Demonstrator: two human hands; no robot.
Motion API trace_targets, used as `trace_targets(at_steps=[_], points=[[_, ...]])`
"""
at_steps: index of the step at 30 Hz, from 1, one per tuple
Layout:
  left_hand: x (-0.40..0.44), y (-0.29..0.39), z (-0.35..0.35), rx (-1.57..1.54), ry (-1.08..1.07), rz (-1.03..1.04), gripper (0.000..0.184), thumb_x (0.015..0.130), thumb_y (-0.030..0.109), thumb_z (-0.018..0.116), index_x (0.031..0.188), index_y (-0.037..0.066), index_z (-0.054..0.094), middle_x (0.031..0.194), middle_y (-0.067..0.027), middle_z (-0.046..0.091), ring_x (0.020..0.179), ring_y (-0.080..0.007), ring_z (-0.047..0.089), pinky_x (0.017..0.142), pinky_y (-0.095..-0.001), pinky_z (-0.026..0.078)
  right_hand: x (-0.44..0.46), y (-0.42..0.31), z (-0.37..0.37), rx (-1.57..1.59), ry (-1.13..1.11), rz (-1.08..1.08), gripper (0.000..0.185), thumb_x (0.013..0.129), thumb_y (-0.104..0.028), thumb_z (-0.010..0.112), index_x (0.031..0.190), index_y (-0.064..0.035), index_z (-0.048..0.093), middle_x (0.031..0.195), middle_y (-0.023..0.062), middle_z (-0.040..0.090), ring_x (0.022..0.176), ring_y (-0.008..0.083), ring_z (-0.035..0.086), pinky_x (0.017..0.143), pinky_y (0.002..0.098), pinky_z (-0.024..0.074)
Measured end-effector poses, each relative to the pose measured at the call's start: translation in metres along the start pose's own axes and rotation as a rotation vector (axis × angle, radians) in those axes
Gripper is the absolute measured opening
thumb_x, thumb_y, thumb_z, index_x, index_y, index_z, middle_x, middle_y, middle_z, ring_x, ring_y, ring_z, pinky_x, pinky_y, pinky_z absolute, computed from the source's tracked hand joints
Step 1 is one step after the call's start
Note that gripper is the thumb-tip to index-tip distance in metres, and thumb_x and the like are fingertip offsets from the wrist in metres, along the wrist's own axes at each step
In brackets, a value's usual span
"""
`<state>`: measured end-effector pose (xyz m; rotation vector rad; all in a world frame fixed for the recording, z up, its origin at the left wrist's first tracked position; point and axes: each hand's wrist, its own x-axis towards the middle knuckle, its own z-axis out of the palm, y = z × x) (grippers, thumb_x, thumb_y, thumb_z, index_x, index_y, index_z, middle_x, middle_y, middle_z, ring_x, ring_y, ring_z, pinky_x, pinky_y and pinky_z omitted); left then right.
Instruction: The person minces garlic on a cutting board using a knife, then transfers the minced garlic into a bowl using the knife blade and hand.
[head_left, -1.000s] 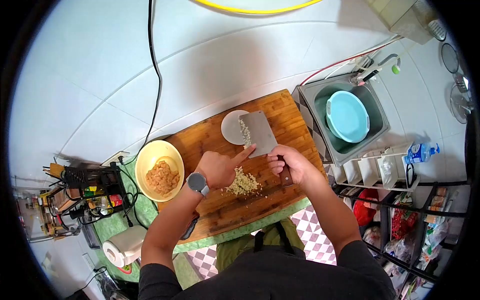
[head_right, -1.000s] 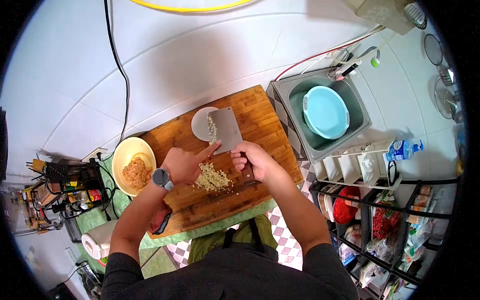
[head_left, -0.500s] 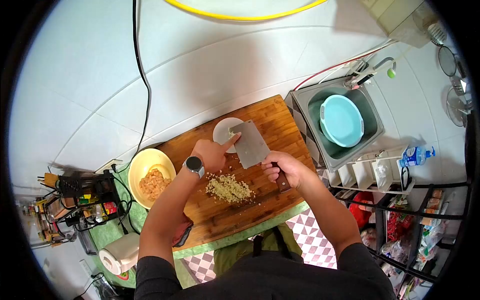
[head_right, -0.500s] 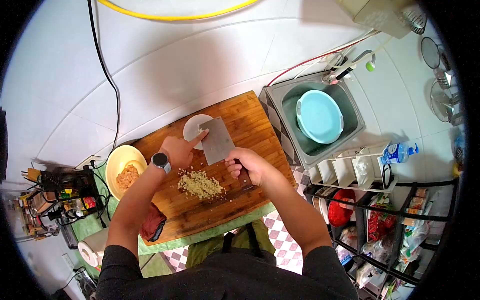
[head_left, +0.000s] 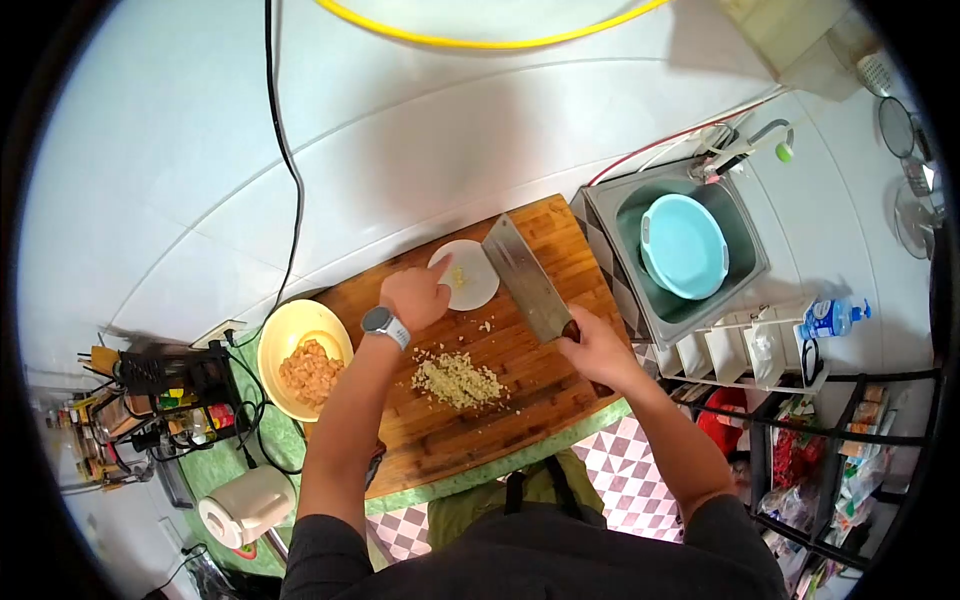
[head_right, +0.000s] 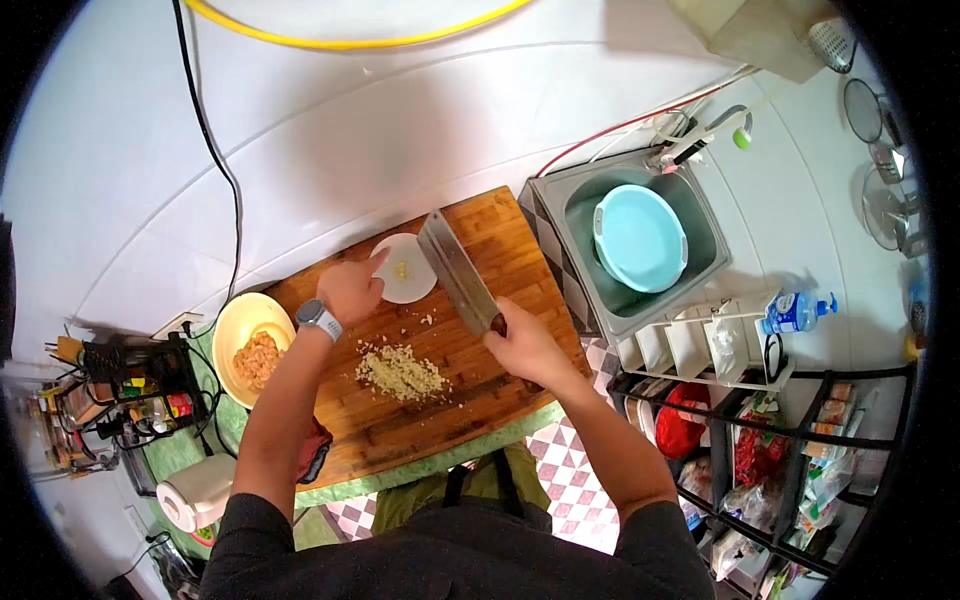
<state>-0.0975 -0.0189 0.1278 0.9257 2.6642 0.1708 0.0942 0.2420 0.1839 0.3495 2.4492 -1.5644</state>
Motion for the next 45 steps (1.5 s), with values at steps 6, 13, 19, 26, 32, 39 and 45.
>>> trace_targets(at_steps=[6, 13, 19, 26, 32, 39, 45], points=[[-0.05, 0.007, -0.028, -0.283, 0.225, -0.041, 0.058, 0.092, 0.023, 0.054, 0.15, 0.02, 0.059, 0.079, -0.0216, 0.072, 0.075, -0.0434, 0.07, 0.072, -0.0554, 0.057, -0.005, -0.003, -0.001, -0.878, 0.235, -0.24, 0.025, 0.085, -0.01, 0.07, 0.104, -0.0024, 0.055, 0.089, 0.0159, 0.067, 0.079, 0.0363, 0.071, 0.066, 0.0478, 0.0572], [-0.079, 0.04, -0.056, -0.177, 0.342, 0.206, 0.069, 0.086, 0.015, 0.059, 0.155, 0.02, 0.053, 0.096, -0.0159, 0.07, 0.086, -0.0361, 0.069, 0.073, -0.0485, 0.057, 0.009, -0.006, 0.013, -1.073, 0.253, -0.524, 0.019, 0.081, -0.01, 0.068, 0.095, -0.0063, 0.055, 0.087, 0.009, 0.063, 0.079, 0.0257, 0.07, 0.064, 0.0405, 0.0579], [-0.058, 0.076, -0.071, 0.092, 0.153, 0.393, 0.08, 0.083, 0.015, 0.064, 0.161, 0.019, 0.043, 0.099, -0.0087, 0.067, 0.094, -0.0299, 0.067, 0.076, -0.0446, 0.056, 0.025, -0.027, 0.019, -1.016, 0.152, -0.7, 0.017, 0.083, -0.012, 0.066, 0.097, -0.0067, 0.058, 0.087, 0.0078, 0.064, 0.082, 0.0251, 0.07, 0.067, 0.0404, 0.0583], [-0.041, 0.075, -0.067, 0.359, -0.033, 0.398, 0.087, 0.089, 0.025, 0.07, 0.167, 0.018, 0.031, 0.107, -0.0076, 0.071, 0.097, -0.025, 0.069, 0.08, -0.0397, 0.053, 0.036, -0.045, 0.023, -1.046, 0.098, -0.731, 0.02, 0.087, -0.014, 0.064, 0.105, -0.0071, 0.059, 0.087, 0.0041, 0.062, 0.082, 0.023, 0.07, 0.063, 0.0386, 0.0561], [-0.025, 0.069, -0.065, 0.443, -0.103, 0.441, 0.091, 0.091, 0.02, 0.067, 0.17, 0.018, 0.022, 0.095, -0.0063, 0.071, 0.087, -0.0245, 0.07, 0.073, -0.039, 0.05, 0.042, -0.049, 0.02, -1.127, 0.02, -0.708, 0.018, 0.087, -0.015, 0.064, 0.103, -0.0073, 0.06, 0.089, 0.0045, 0.064, 0.083, 0.0229, 0.071, 0.063, 0.0387, 0.0575], [-0.007, 0.069, -0.051, 0.526, -0.229, 0.415, 0.095, 0.093, 0.03, 0.071, 0.171, 0.017, 0.018, 0.089, -0.0049, 0.071, 0.081, -0.0222, 0.068, 0.078, -0.0368, 0.046, 0.048, -0.046, 0.011, -1.196, -0.003, -0.684, 0.017, 0.087, -0.015, 0.065, 0.102, -0.0082, 0.062, 0.09, 0.0054, 0.066, 0.085, 0.0231, 0.072, 0.064, 0.0372, 0.0578], [0.016, 0.043, -0.028, 0.609, -0.24, 0.412, 0.094, 0.094, 0.03, 0.067, 0.171, 0.016, 0.015, 0.092, -0.0084, 0.074, 0.084, -0.0259, 0.072, 0.08, -0.0403, 0.051, 0.054, -0.051, -0.008, -1.219, 0.056, -0.715, 0.014, 0.087, -0.016, 0.065, 0.1, -0.0095, 0.065, 0.089, 0.0057, 0.068, 0.083, 0.0239, 0.073, 0.065, 0.0384, 0.0579]])
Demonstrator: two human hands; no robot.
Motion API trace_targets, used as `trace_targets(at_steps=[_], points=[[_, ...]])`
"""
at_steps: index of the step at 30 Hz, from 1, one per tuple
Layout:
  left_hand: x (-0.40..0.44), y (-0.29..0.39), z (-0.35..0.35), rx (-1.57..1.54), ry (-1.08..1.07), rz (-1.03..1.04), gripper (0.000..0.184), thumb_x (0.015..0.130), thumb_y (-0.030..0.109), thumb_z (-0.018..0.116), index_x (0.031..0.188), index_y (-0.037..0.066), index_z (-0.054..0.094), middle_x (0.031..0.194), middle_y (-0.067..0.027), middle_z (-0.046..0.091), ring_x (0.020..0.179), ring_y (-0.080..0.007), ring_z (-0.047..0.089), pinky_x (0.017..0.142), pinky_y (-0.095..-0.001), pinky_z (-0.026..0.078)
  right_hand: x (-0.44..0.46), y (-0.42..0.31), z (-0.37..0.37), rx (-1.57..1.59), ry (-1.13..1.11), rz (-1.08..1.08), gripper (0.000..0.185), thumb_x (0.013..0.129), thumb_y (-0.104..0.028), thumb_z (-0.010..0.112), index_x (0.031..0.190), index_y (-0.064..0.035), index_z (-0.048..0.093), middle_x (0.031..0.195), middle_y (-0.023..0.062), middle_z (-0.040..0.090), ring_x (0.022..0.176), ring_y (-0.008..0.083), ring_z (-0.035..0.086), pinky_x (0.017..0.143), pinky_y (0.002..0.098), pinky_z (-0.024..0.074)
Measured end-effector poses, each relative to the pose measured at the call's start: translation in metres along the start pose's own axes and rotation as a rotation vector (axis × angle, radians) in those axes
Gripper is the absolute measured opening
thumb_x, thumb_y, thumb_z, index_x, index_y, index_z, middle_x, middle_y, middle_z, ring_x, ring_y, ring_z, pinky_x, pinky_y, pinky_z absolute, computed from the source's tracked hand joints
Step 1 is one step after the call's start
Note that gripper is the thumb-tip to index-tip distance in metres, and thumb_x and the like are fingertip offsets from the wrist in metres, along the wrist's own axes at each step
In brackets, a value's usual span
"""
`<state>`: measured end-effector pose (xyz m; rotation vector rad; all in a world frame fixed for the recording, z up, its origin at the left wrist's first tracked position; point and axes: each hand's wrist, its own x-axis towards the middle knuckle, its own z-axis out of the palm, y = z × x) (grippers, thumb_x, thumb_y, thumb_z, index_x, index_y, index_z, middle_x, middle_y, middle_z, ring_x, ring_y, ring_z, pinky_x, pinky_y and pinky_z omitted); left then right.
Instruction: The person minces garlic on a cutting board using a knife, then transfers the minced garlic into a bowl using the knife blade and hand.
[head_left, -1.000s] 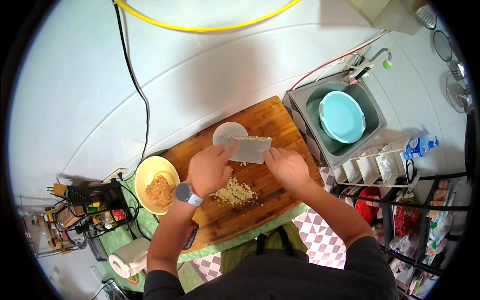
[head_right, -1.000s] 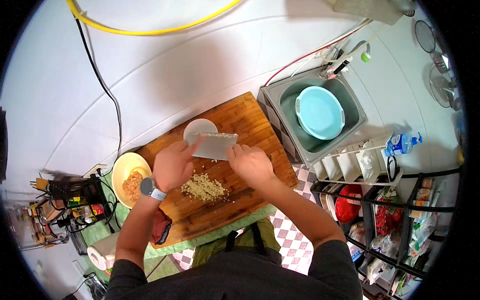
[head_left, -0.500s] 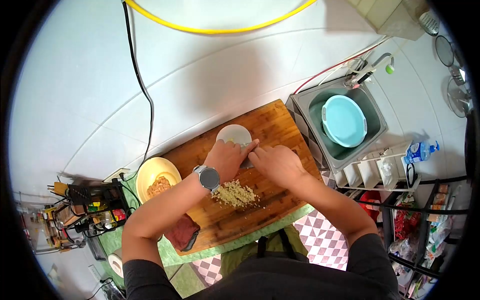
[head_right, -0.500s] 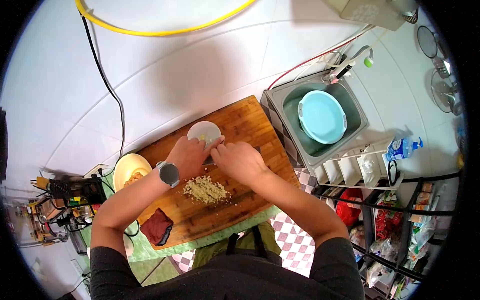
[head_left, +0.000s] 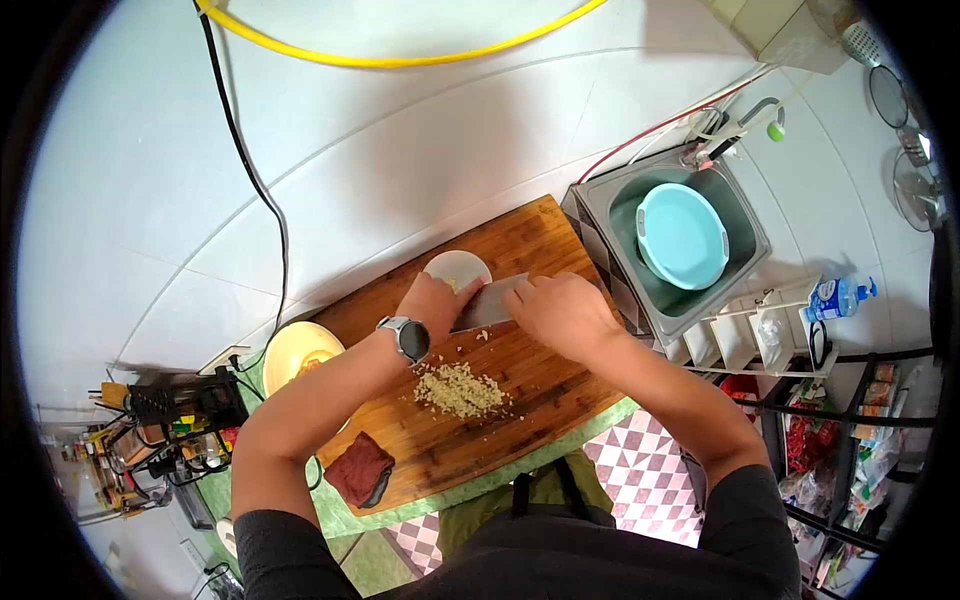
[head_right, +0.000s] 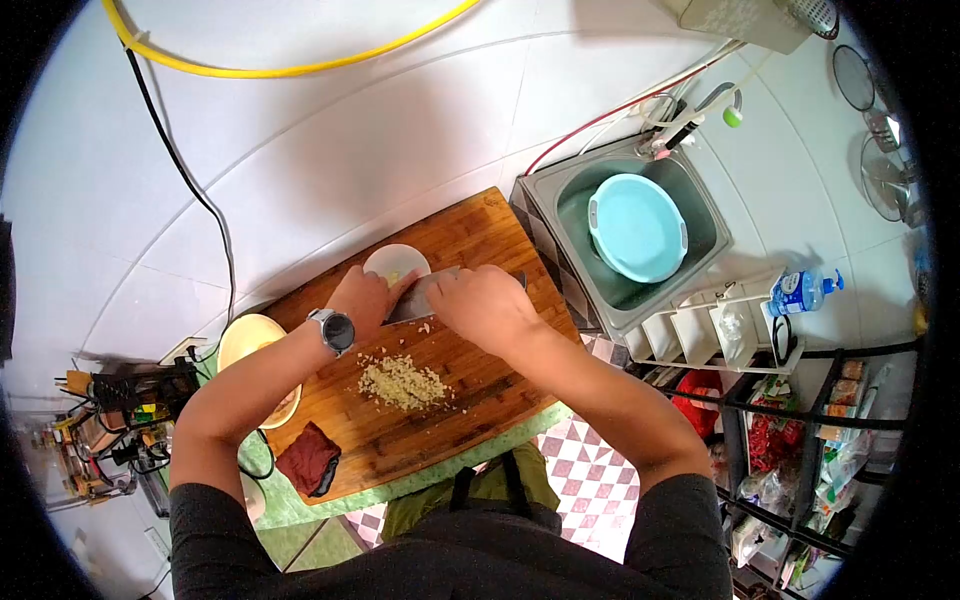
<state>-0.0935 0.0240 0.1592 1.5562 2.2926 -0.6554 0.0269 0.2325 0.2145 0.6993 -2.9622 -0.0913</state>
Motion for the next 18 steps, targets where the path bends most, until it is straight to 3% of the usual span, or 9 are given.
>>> trace_targets(at_steps=[5, 10, 12, 16, 17, 18], points=[[0.006, -0.013, 0.004, 0.022, -0.26, -0.055, 0.086, 0.1, 0.032, 0.061, 0.171, 0.015, 0.015, 0.097, -0.008, 0.076, 0.087, -0.0235, 0.072, 0.08, -0.0386, 0.047, -0.003, 0.015, -0.007, -0.016, -0.031, 0.061, 0.011, 0.086, -0.016, 0.065, 0.095, -0.0101, 0.063, 0.087, 0.0063, 0.066, 0.083, 0.0253, 0.072, 0.067, 0.0405, 0.0577], [0.017, -0.022, 0.047, 0.043, -0.272, -0.082, 0.085, 0.1, 0.038, 0.06, 0.17, 0.013, 0.018, 0.099, -0.008, 0.077, 0.09, -0.0245, 0.073, 0.084, -0.0408, 0.047, -0.019, 0.036, -0.028, -0.02, -0.046, 0.117, 0.01, 0.086, -0.013, 0.064, 0.095, -0.0087, 0.064, 0.088, 0.0094, 0.068, 0.084, 0.0279, 0.073, 0.069, 0.0426, 0.0581], [0.014, -0.026, 0.054, -0.009, -0.178, -0.132, 0.075, 0.1, 0.038, 0.056, 0.165, 0.01, 0.033, 0.101, -0.0089, 0.078, 0.093, -0.0257, 0.074, 0.086, -0.0433, 0.05, -0.033, 0.045, -0.037, -0.011, -0.084, 0.166, 0.012, 0.084, -0.011, 0.067, 0.095, -0.0082, 0.066, 0.089, 0.011, 0.07, 0.086, 0.0298, 0.074, 0.071, 0.0433, 0.0587], [-0.002, -0.027, 0.038, -0.246, -0.087, -0.164, 0.065, 0.1, 0.037, 0.054, 0.158, 0.009, 0.044, 0.101, -0.0122, 0.078, 0.093, -0.0303, 0.074, 0.084, -0.0487, 0.054, -0.076, 0.064, -0.031, 0.289, -0.066, 0.419, 0.022, 0.077, -0.004, 0.07, 0.099, -0.0057, 0.065, 0.091, 0.0126, 0.07, 0.086, 0.0345, 0.072, 0.072, 0.0454, 0.0564], [-0.003, -0.024, 0.043, -0.377, 0.045, -0.254, 0.054, 0.1, 0.037, 0.055, 0.148, 0.013, 0.055, 0.099, -0.0138, 0.078, 0.092, -0.0322, 0.074, 0.082, -0.049, 0.056, -0.089, 0.067, -0.021, 0.421, -0.025, 0.526, 0.024, 0.075, -0.002, 0.069, 0.099, -0.0049, 0.065, 0.092, 0.0133, 0.07, 0.086, 0.0362, 0.071, 0.071, 0.046, 0.0555], [-0.003, -0.021, 0.048, -0.507, 0.18, -0.345, 0.044, 0.1, 0.038, 0.056, 0.138, 0.018, 0.065, 0.098, -0.0154, 0.077, 0.09, -0.0341, 0.074, 0.08, -0.0494, 0.058, -0.103, 0.069, 0.001, 0.544, 0.044, 0.565, 0.018, 0.082, -0.002, 0.07, 0.099, -0.0035, 0.063, 0.083, 0.009, 0.069, 0.08, 0.031, 0.071, 0.068, 0.0425, 0.0532]])
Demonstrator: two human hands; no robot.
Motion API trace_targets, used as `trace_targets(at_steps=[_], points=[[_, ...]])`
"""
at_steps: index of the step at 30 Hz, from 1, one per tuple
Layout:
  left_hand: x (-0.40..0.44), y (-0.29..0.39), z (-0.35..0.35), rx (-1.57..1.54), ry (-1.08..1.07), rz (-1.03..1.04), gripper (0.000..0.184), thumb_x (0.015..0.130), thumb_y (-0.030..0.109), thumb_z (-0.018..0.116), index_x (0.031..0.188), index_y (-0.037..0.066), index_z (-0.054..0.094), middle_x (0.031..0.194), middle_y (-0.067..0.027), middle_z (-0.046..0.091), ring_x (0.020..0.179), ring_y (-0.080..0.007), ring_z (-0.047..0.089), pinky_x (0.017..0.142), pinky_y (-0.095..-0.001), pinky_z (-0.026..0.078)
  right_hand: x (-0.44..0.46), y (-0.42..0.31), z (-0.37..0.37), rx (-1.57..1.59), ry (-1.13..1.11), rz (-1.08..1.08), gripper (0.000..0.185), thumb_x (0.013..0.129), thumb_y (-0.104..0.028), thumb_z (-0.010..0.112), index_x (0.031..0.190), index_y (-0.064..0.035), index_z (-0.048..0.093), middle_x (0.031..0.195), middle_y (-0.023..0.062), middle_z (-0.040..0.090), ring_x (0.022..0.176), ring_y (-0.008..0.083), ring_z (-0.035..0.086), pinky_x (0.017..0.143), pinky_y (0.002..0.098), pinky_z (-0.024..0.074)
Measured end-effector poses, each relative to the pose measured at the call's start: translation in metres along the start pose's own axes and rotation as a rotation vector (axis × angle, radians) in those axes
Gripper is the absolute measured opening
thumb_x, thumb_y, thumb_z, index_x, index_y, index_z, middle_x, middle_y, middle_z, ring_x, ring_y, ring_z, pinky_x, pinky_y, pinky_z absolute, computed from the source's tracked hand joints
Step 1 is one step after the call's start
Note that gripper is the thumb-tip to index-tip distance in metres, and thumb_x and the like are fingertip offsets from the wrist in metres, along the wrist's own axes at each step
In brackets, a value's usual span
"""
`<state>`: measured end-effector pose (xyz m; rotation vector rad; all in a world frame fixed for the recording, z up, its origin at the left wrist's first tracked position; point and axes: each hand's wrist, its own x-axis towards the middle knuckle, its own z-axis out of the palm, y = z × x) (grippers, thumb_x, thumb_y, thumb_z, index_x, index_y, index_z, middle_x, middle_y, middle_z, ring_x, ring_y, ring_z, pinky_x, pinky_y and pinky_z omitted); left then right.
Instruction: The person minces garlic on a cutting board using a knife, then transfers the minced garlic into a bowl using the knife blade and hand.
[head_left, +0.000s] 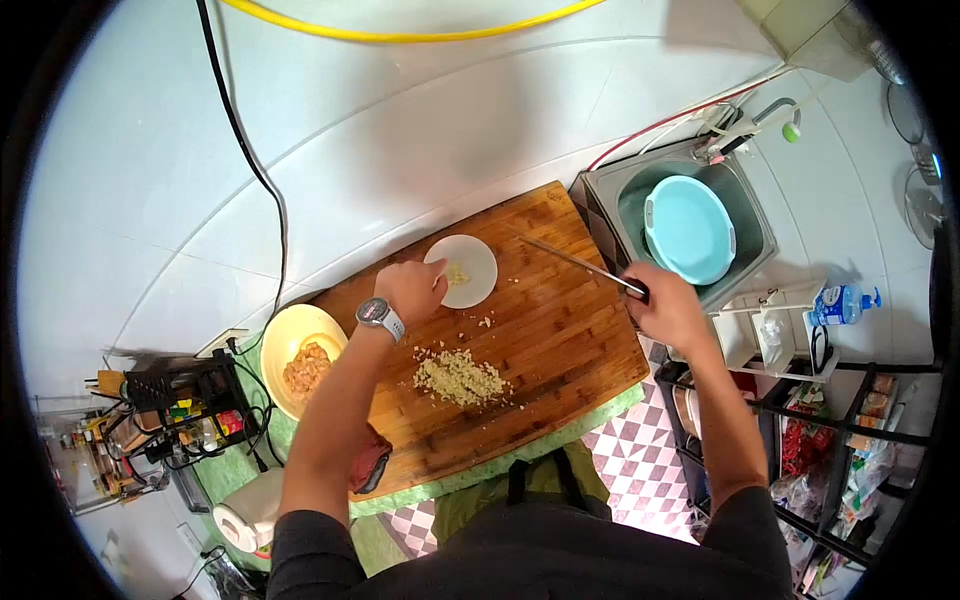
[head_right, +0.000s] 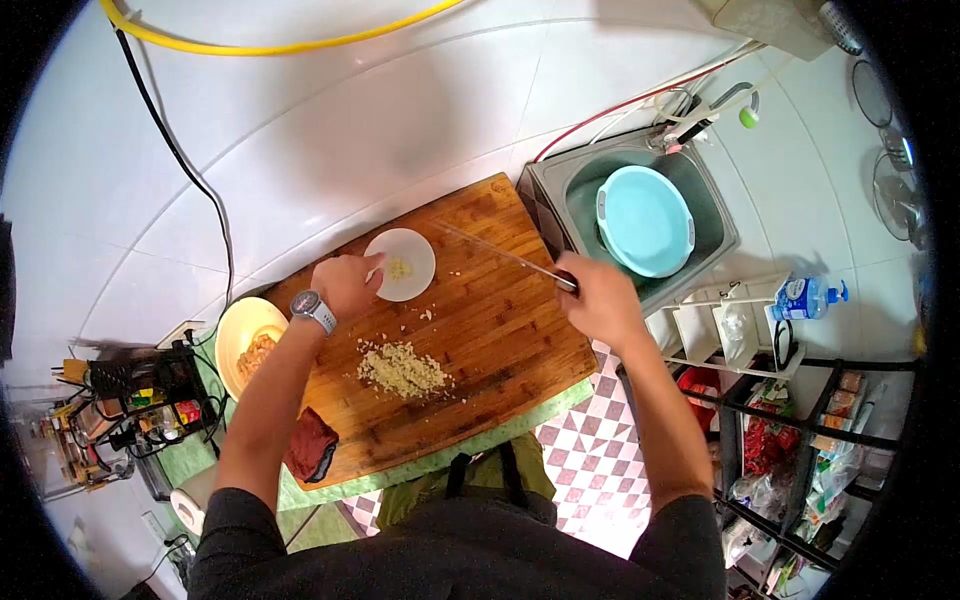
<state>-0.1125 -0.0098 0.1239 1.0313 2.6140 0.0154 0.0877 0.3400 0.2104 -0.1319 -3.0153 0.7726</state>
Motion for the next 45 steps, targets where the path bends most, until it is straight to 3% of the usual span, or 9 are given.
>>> trace_targets(at_steps=[1, 4, 12, 18, 24, 34, 39, 40, 45], points=[[-0.002, 0.0, 0.006, -0.147, 0.127, -0.07, 0.037, 0.1, 0.039, 0.056, 0.128, 0.022, 0.075, 0.097, -0.017, 0.077, 0.089, -0.0361, 0.074, 0.077, -0.0498, 0.06, -0.01, 0.023, 0.021, 0.001, -0.007, 0.001, 0.018, 0.082, -0.002, 0.07, 0.099, -0.0035, 0.063, 0.083, 0.009, 0.069, 0.08, 0.031, 0.071, 0.068, 0.0425, 0.0532], [0.003, 0.007, 0.021, -0.134, 0.113, -0.165, 0.028, 0.1, 0.04, 0.06, 0.112, 0.024, 0.08, 0.096, -0.0137, 0.078, 0.087, -0.035, 0.074, 0.076, -0.0481, 0.061, -0.03, 0.05, 0.058, 0.814, -0.122, 0.539, 0.017, 0.091, -0.009, 0.078, 0.101, -0.0053, 0.064, 0.071, -0.0043, 0.053, 0.058, 0.0095, 0.052, 0.052, 0.0273, 0.042], [0.016, 0.015, 0.016, -0.046, 0.02, -0.196, 0.032, 0.1, 0.045, 0.06, 0.105, 0.023, 0.083, 0.098, -0.0107, 0.079, 0.087, -0.0329, 0.075, 0.078, -0.046, 0.061, -0.025, 0.088, 0.123, 1.066, -0.311, 0.685, 0.02, 0.089, -0.007, 0.077, 0.103, -0.0042, 0.063, 0.07, -0.0002, 0.055, 0.052, 0.0109, 0.05, 0.05, 0.0289, 0.0395], [0.025, 0.01, 0.026, 0.157, 0.021, -0.009, 0.027, 0.099, 0.028, 0.058, 0.086, 0.012, 0.075, 0.09, -0.0152, 0.075, 0.085, -0.0345, 0.074, 0.075, -0.0498, 0.06, -0.015, 0.11, 0.145, 1.075, -0.415, 0.665, 0.017, 0.093, -0.009, 0.073, 0.106, -0.0023, 0.063, 0.071, 0.002, 0.056, 0.056, 0.0124, 0.052, 0.052, 0.0296, 0.0417], [0.034, 0.003, 0.017, 0.226, -0.096, 0.034, 0.017, 0.095, 0.032, 0.072, 0.106, 0.02, 0.078, 0.111, -0.007, 0.076, 0.103, -0.0277, 0.073, 0.087, -0.0423, 0.06, -0.019, 0.092, 0.163, 1.057, -0.534, 0.585, 0.012, 0.098, -0.009, 0.069, 0.107, -0.0025, 0.063, 0.072, 0.0013, 0.056, 0.053, 0.0122, 0.052, 0.051, 0.0297, 0.0431], [0.028, 0.005, 0.027, 0.232, 0.001, 0.07, 0.038, 0.105, 0.043, 0.053, 0.114, 0.019, 0.08, 0.108, -0.0146, 0.076, 0.091, -0.037, 0.073, 0.086, -0.0488, 0.058, -0.055, 0.041, 0.201, 1.032, -0.69, 0.495, 0.015, 0.098, -0.01, 0.069, 0.108, -0.0015, 0.062, 0.066, 0.001, 0.054, 0.053, 0.0118, 0.052, 0.051, 0.0303, 0.0444], [0.009, -0.01, 0.032, 0.079, 0.19, 0.182, 0.04, 0.105, 0.042, 0.052, 0.129, 0.018, 0.073, 0.128, -0.0155, 0.071, 0.096, -0.0347, 0.073, 0.09, -0.0467, 0.057, -0.075, 0.035, 0.194, 1.128, -0.614, 0.646, 0.024, 0.098, -0.011, 0.07, 0.119, -0.0012, 0.063, 0.073, 0.0012, 0.056, 0.058, 0.0111, 0.053, 0.053, 0.0302, 0.0451], [-0.001, -0.004, 0.028, -0.015, 0.215, 0.127, 0.036, 0.105, 0.036, 0.057, 0.133, 0.019, 0.072, 0.112, -0.0137, 0.072, 0.085, -0.0288, 0.072, 0.082, -0.0397, 0.057, -0.078, 0.04, 0.191, 1.178, -0.558, 0.649, 0.025, 0.098, -0.011, 0.07, 0.121, -0.0012, 0.063, 0.074, 0.0012, 0.056, 0.059, 0.011, 0.053, 0.053, 0.0299, 0.045], [-0.043, 0.008, 0.02, -0.214, 0.21, -0.104, 0.06, 0.105, 0.031, 0.058, 0.16, 0.013, 0.045, 0.113, -0.0116, 0.076, 0.102, -0.0271, 0.072, 0.094, -0.0371, 0.055, -0.078, 0.049, 0.196, 1.219, -0.44, 0.652, 0.031, 0.099, -0.011, 0.068, 0.128, -0.0027, 0.063, 0.073, 0.0008, 0.056, 0.058, 0.0112, 0.053, 0.055, 0.0286, 0.0445]])
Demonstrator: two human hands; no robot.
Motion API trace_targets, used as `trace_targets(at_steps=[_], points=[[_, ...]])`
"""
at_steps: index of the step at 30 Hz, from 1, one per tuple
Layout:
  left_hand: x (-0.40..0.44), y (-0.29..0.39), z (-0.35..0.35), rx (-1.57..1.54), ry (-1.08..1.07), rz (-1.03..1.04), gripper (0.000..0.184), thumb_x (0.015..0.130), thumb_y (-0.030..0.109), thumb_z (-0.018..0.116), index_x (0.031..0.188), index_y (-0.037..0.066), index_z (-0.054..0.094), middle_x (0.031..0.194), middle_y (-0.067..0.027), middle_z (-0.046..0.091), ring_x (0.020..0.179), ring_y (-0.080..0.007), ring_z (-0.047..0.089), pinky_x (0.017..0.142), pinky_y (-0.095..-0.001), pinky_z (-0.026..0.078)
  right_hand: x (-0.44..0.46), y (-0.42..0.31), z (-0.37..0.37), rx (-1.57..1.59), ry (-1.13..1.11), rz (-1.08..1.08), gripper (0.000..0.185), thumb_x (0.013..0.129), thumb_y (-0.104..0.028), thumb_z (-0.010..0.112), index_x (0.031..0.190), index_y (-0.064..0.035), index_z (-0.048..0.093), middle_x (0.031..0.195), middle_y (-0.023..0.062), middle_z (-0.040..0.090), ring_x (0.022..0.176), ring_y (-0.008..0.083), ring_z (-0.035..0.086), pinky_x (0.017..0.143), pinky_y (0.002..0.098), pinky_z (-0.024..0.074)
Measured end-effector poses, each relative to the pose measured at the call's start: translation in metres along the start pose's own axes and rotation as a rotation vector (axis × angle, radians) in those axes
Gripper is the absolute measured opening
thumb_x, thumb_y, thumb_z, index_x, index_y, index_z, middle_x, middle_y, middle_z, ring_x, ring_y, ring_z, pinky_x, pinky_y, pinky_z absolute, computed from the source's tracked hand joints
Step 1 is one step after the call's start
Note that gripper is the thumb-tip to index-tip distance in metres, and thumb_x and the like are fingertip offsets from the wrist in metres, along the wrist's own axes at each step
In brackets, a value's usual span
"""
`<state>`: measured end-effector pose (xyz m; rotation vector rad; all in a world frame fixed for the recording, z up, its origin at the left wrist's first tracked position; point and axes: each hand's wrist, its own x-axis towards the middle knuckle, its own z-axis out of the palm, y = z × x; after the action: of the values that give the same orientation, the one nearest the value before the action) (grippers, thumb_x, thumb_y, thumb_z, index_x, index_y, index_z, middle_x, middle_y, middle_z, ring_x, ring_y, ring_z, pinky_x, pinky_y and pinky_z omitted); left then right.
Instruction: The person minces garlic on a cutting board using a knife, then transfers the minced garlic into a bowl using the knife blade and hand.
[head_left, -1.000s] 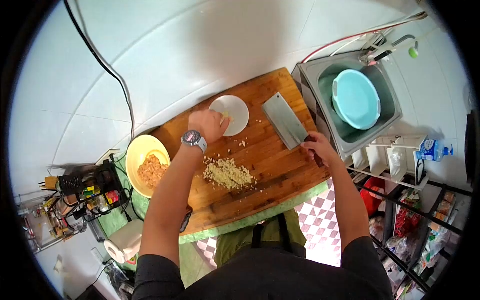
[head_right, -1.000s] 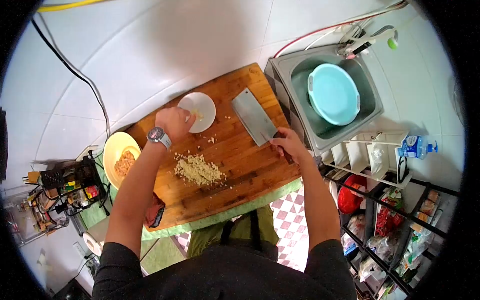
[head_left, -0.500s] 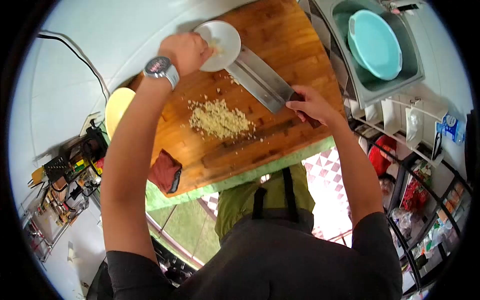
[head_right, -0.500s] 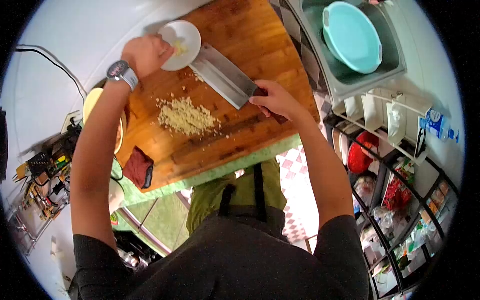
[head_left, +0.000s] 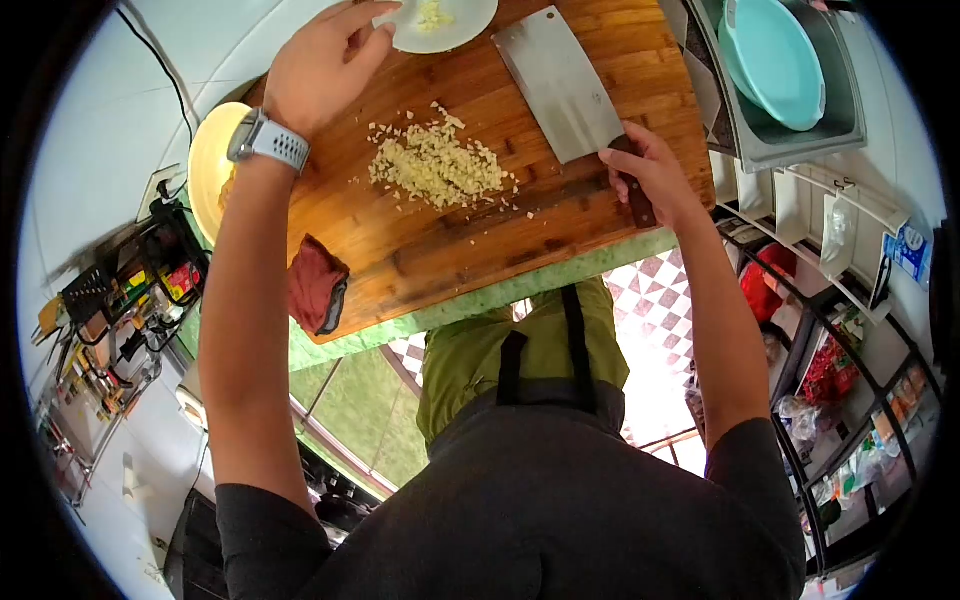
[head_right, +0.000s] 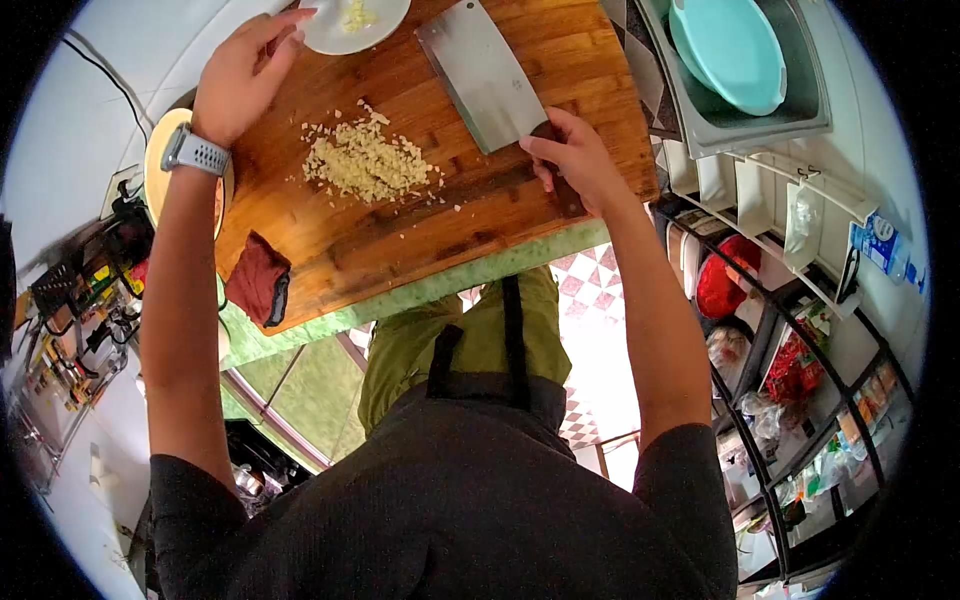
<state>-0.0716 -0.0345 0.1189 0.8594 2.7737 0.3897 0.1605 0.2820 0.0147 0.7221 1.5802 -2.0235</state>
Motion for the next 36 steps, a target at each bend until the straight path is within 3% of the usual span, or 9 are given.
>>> trace_targets(at_steps=[2, 4, 11, 24, 26, 27, 31, 35, 36], points=[[-0.015, -0.023, 0.018, -0.146, 0.124, 0.149, 0.036, 0.104, 0.028, 0.062, 0.138, 0.019, 0.07, 0.093, -0.0089, 0.064, 0.073, -0.0199, 0.06, 0.073, -0.0317, 0.052, 0.007, 0.001, 0.008, 0.003, -0.026, -0.022, 0.031, 0.099, -0.011, 0.068, 0.128, -0.0023, 0.063, 0.075, 0.0013, 0.056, 0.059, 0.0113, 0.054, 0.055, 0.0286, 0.0447], [-0.028, -0.026, 0.029, -0.216, 0.154, 0.155, 0.039, 0.103, 0.021, 0.064, 0.142, 0.02, 0.068, 0.086, -0.0017, 0.056, 0.07, -0.0136, 0.048, 0.07, -0.0271, 0.046, 0.011, 0.0, 0.02, 0.009, -0.05, -0.04, 0.03, 0.099, -0.011, 0.068, 0.127, -0.0018, 0.063, 0.077, 0.0018, 0.056, 0.061, 0.0115, 0.054, 0.056, 0.0286, 0.0449], [-0.033, -0.005, 0.045, -0.643, 0.062, -0.045, 0.058, 0.108, 0.02, 0.053, 0.164, 0.013, 0.039, 0.112, -0.0075, 0.07, 0.107, -0.0172, 0.066, 0.096, -0.0303, 0.05, 0.026, 0.001, 0.046, -0.123, -0.067, -0.018, 0.025, 0.1, -0.012, 0.067, 0.123, -0.002, 0.063, 0.075, 0.0016, 0.056, 0.059, 0.0128, 0.053, 0.056, 0.0314, 0.0455], [-0.03, -0.032, 0.059, -0.692, 0.104, -0.148, 0.062, 0.104, 0.01, 0.054, 0.164, 0.013, 0.039, 0.118, -0.007, 0.066, 0.107, -0.018, 0.062, 0.099, -0.0307, 0.049, 0.017, -0.002, 0.045, -0.093, -0.116, -0.006, 0.029, 0.101, -0.013, 0.068, 0.127, -0.0032, 0.062, 0.075, -0.0003, 0.054, 0.06, 0.0106, 0.051, 0.056, 0.0282, 0.0427], [-0.045, -0.039, 0.057, -0.674, 0.006, -0.279, 0.068, 0.103, 0.011, 0.056, 0.167, 0.015, 0.034, 0.121, -0.0083, 0.064, 0.111, -0.0161, 0.059, 0.101, -0.0283, 0.047, 0.022, -0.005, 0.042, -0.109, -0.111, -0.021, 0.026, 0.101, -0.014, 0.068, 0.125, -0.0027, 0.062, 0.076, 0.0, 0.054, 0.061, 0.0104, 0.051, 0.056, 0.0276, 0.0427], [-0.038, -0.08, 0.093, -0.588, 0.257, -0.022, 0.054, 0.103, 0.009, 0.056, 0.155, 0.019, 0.055, 0.127, -0.0043, 0.071, 0.09, -0.0076, 0.057, 0.086, -0.0237, 0.049, 0.025, -0.007, 0.042, -0.127, -0.106, -0.032, 0.024, 0.101, -0.014, 0.068, 0.122, -0.0022, 0.061, 0.076, 0.0003, 0.054, 0.061, 0.0102, 0.051, 0.056, 0.027, 0.0427], [-0.056, -0.077, 0.094, -0.595, 0.14, -0.141, 0.069, 0.096, 0.001, 0.051, 0.162, 0.021, 0.045, 0.139, 0.002, 0.069, 0.092, -0.0054, 0.056, 0.09, -0.0225, 0.048, 0.037, -0.009, 0.055, -0.132, -0.089, -0.044, 0.021, 0.102, -0.016, 0.067, 0.117, -0.0016, 0.061, 0.077, 0.0006, 0.054, 0.062, 0.0105, 0.052, 0.055, 0.0278, 0.0444], [-0.06, -0.078, 0.099, -0.529, 0.154, -0.152, 0.071, 0.095, 0.0, 0.053, 0.162, 0.02, 0.044, 0.139, 0.0051, 0.069, 0.088, -0.0055, 0.053, 0.089, -0.0224, 0.048, 0.05, -0.01, 0.076, -0.206, -0.019, -0.072, 0.025, 0.104, -0.019, 0.064, 0.119, 0.0005, 0.06, 0.072, 0.0024, 0.056, 0.057, 0.0134, 0.056, 0.052, 0.0319, 0.047], [-0.062, -0.079, 0.1, -0.543, 0.165, -0.152, 0.069, 0.094, 0.004, 0.055, 0.161, 0.02, 0.046, 0.137, 0.0002, 0.071, 0.104, -0.0144, 0.059, 0.098, -0.0278, 0.049, 0.052, -0.011, 0.08, -0.249, 0.004, -0.067, 0.026, 0.104, -0.02, 0.064, 0.119, 0.0011, 0.059, 0.071, 0.0031, 0.056, 0.056, 0.0143, 0.057, 0.051, 0.0327, 0.0487]])
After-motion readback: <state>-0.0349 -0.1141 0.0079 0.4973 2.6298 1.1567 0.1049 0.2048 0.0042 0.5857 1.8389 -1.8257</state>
